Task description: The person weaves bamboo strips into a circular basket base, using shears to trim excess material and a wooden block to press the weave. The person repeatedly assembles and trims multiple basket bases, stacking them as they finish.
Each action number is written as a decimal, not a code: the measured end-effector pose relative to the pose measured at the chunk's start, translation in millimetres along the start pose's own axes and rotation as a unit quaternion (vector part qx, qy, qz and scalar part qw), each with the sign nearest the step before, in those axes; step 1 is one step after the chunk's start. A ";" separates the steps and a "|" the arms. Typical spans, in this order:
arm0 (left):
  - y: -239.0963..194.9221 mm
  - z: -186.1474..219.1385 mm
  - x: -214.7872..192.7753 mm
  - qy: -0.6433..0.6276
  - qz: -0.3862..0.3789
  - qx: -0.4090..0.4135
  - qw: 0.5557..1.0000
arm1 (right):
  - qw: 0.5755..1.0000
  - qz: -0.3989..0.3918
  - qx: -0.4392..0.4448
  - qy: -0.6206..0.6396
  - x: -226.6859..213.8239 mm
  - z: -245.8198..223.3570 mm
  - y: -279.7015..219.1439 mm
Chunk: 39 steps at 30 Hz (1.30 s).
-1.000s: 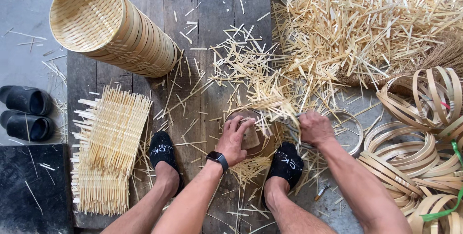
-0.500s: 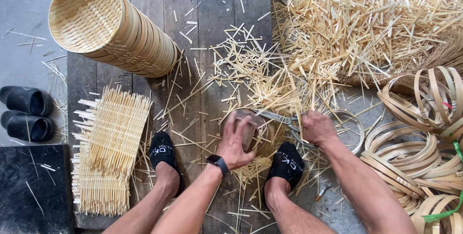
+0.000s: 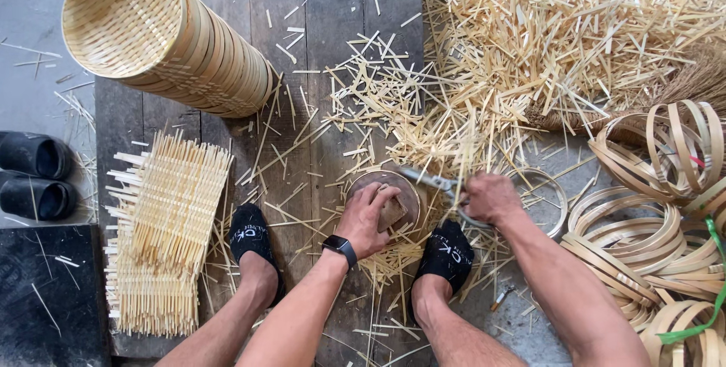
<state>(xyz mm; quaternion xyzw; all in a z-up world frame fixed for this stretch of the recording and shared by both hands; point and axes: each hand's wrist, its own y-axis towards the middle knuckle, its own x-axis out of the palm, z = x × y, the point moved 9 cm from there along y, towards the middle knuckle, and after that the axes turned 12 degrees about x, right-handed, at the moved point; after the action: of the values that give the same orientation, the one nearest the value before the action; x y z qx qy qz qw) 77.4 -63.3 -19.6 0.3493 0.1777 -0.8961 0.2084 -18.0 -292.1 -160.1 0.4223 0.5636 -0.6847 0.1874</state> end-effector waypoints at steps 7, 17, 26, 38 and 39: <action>-7.9 0.0 -1.7 -0.012 0.055 -0.075 0.996 | 0.938 -0.067 0.247 0.233 11.6 81.8 9.1; -17.7 -5.8 3.3 0.015 0.101 -0.112 0.988 | 0.918 -0.370 0.017 0.144 63.5 93.5 -50.6; -21.6 -11.0 2.7 -0.019 0.052 -0.112 0.992 | 0.943 -0.149 0.245 0.169 -25.4 160.8 57.0; 22.7 -124.0 17.9 -0.122 0.055 -0.253 0.958 | 0.785 -0.104 0.272 0.547 37.5 55.5 21.4; 26.8 -127.3 21.6 -0.084 0.032 -0.261 0.961 | 0.814 -0.068 0.261 0.514 31.3 46.4 12.9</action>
<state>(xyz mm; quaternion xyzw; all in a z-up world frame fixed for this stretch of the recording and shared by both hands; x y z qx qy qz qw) 146.5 -32.4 -127.6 0.2120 0.3762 -0.8375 0.3348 -43.5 -332.1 -192.4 0.7061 0.4054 -0.5006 -0.2940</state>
